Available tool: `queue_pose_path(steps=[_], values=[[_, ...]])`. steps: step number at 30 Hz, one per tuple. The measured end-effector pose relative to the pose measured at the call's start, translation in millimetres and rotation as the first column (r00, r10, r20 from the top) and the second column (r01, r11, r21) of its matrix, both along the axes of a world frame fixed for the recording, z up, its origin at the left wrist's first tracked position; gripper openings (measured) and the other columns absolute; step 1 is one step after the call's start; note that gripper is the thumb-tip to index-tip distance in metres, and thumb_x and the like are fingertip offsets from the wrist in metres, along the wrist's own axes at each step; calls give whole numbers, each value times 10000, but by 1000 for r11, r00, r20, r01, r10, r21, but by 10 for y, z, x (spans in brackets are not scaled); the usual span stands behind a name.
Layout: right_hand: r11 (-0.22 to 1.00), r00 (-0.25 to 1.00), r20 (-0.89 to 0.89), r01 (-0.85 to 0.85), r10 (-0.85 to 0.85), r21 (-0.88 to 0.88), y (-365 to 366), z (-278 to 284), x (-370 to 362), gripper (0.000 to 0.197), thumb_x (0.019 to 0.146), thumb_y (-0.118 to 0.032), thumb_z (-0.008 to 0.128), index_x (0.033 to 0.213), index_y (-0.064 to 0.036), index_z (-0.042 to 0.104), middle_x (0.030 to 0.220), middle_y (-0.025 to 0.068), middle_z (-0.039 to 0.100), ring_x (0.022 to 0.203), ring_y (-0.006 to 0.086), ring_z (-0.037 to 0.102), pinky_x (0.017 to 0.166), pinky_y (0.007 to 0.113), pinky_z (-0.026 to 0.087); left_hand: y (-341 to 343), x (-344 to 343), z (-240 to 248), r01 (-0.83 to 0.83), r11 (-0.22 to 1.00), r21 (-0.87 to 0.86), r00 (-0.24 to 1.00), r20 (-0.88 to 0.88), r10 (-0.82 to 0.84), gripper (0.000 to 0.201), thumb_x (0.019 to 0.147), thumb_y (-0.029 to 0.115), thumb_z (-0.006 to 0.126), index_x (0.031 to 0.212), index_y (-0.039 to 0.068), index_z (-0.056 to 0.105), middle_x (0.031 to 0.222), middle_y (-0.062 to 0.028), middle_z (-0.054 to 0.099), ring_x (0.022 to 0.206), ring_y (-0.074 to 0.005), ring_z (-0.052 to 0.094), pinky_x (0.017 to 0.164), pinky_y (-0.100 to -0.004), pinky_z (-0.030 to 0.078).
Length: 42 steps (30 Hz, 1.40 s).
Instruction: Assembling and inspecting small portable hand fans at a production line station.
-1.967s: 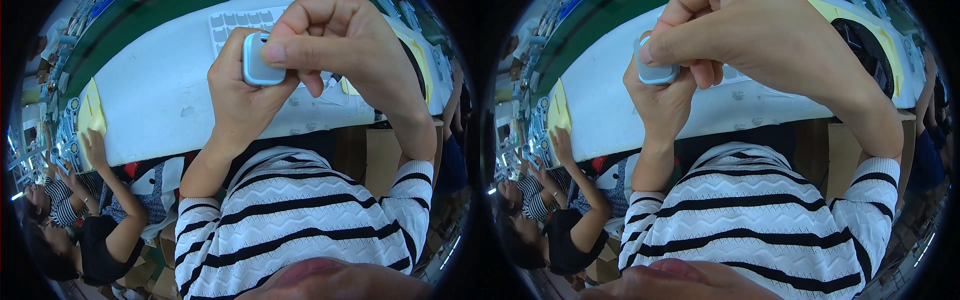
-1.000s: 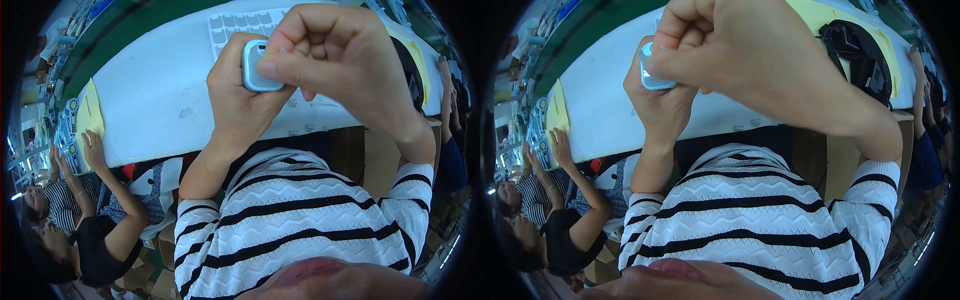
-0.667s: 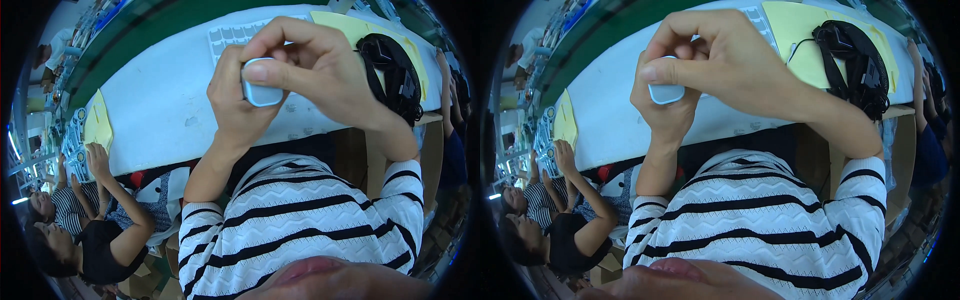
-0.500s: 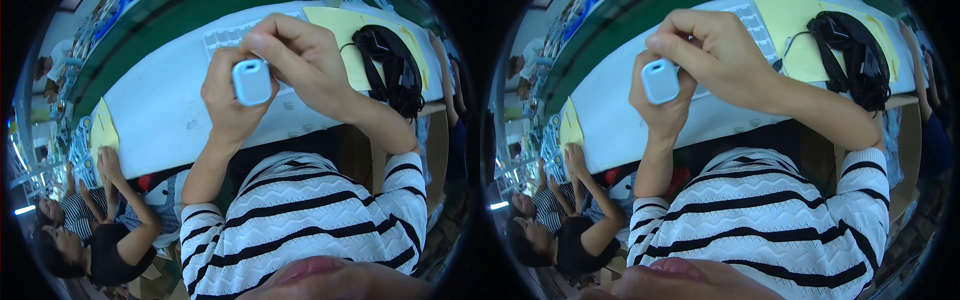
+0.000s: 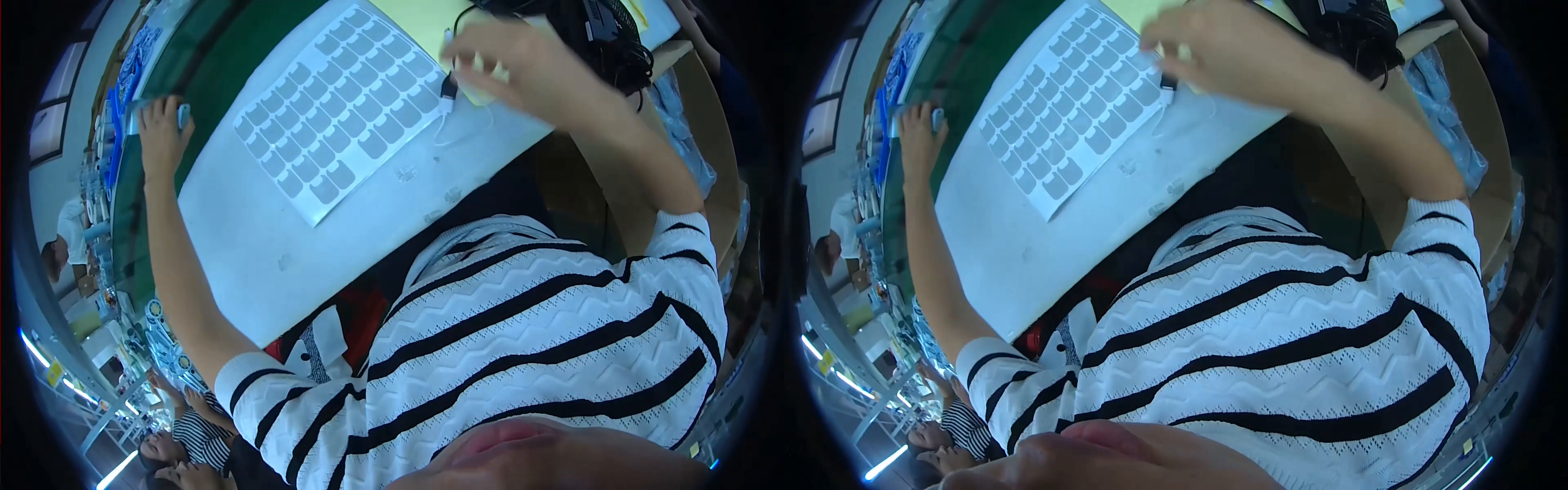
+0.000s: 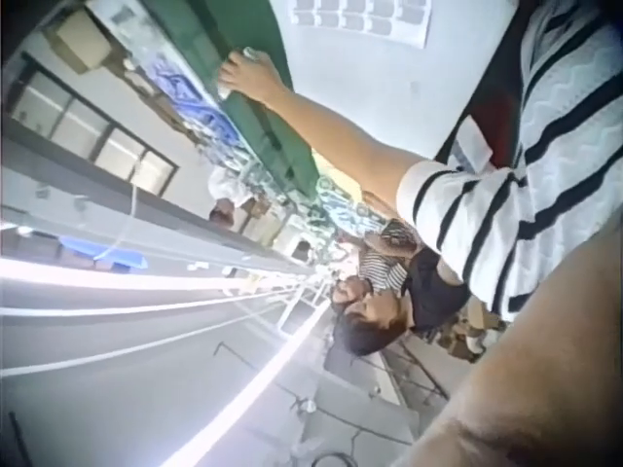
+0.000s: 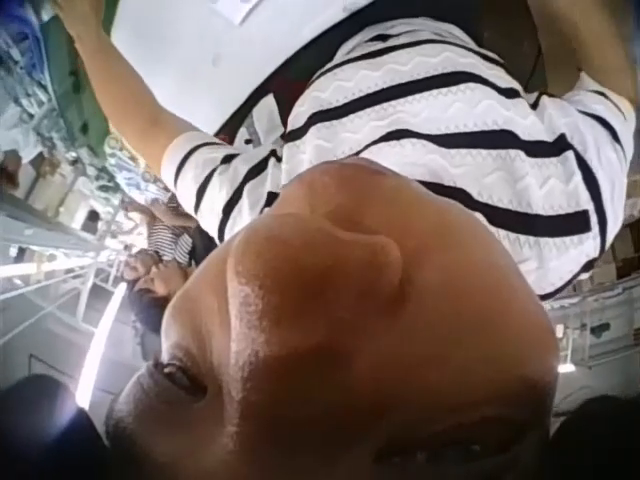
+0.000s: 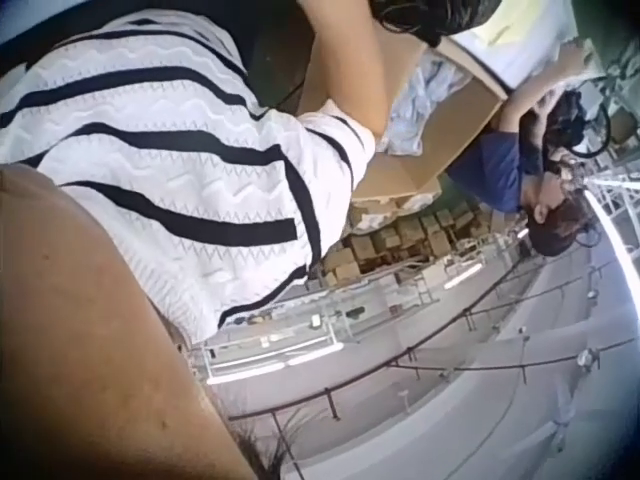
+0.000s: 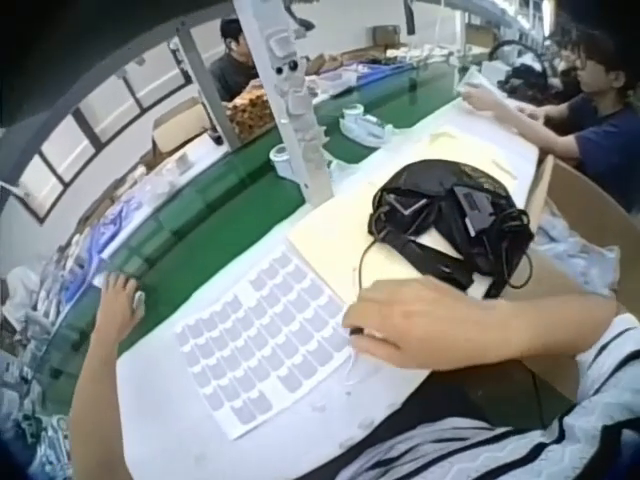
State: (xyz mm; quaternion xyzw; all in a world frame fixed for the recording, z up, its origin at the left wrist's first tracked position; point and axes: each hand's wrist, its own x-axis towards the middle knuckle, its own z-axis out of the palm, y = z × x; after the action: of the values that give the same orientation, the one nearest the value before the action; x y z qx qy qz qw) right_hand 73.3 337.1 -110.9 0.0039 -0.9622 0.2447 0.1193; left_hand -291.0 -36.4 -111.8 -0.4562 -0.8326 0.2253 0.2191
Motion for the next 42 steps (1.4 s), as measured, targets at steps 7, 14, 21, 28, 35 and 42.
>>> queue_pose_path(steps=[7,14,21,28,35,42], values=[[953,992,-73,116,-99,281,-121,-249,-149,197,829,-179,659,940,-37,581,784,89,615,642,224,580,586,309,467,-192,-267,-593,-304,945,124,947,149,285,568,771,247,652,1289,68,503,1249,-177,522,1174,-341,477,1049,-446,331],[931,952,95,258,-291,258,91,-333,-425,234,819,-121,646,1020,-11,595,723,111,615,615,218,583,578,310,461,1725,184,-12,-296,747,596,854,516,-73,502,809,378,692,1118,-14,641,937,-146,673,839,-263,629,808,-346,502],[605,969,188,53,162,-795,152,102,-109,181,879,-84,588,1015,18,648,742,103,635,597,134,546,557,254,434,3518,302,-205,-743,512,431,391,900,-190,432,782,394,669,763,-36,688,660,-83,658,562,-212,642,617,-265,531],[380,907,122,-45,403,-924,121,168,-43,175,916,-88,564,934,47,674,676,64,603,558,93,501,538,198,405,3856,84,-661,-862,181,473,460,881,-111,599,654,432,751,976,-65,662,987,-189,664,882,-282,654,723,-337,539],[294,936,91,-14,340,-956,28,235,-1,196,925,-85,545,878,64,662,567,32,534,488,93,470,479,181,396,2955,-79,-224,-983,-87,162,160,519,-840,397,729,281,751,958,-19,627,828,-116,616,676,-216,574,650,-310,500],[194,958,-64,-122,280,-973,-295,387,-109,224,934,-104,529,840,57,653,532,20,504,451,89,434,434,181,382,2189,1503,613,-975,-183,125,196,94,-976,320,921,331,550,822,30,595,852,-123,645,698,-196,647,664,-280,564]])
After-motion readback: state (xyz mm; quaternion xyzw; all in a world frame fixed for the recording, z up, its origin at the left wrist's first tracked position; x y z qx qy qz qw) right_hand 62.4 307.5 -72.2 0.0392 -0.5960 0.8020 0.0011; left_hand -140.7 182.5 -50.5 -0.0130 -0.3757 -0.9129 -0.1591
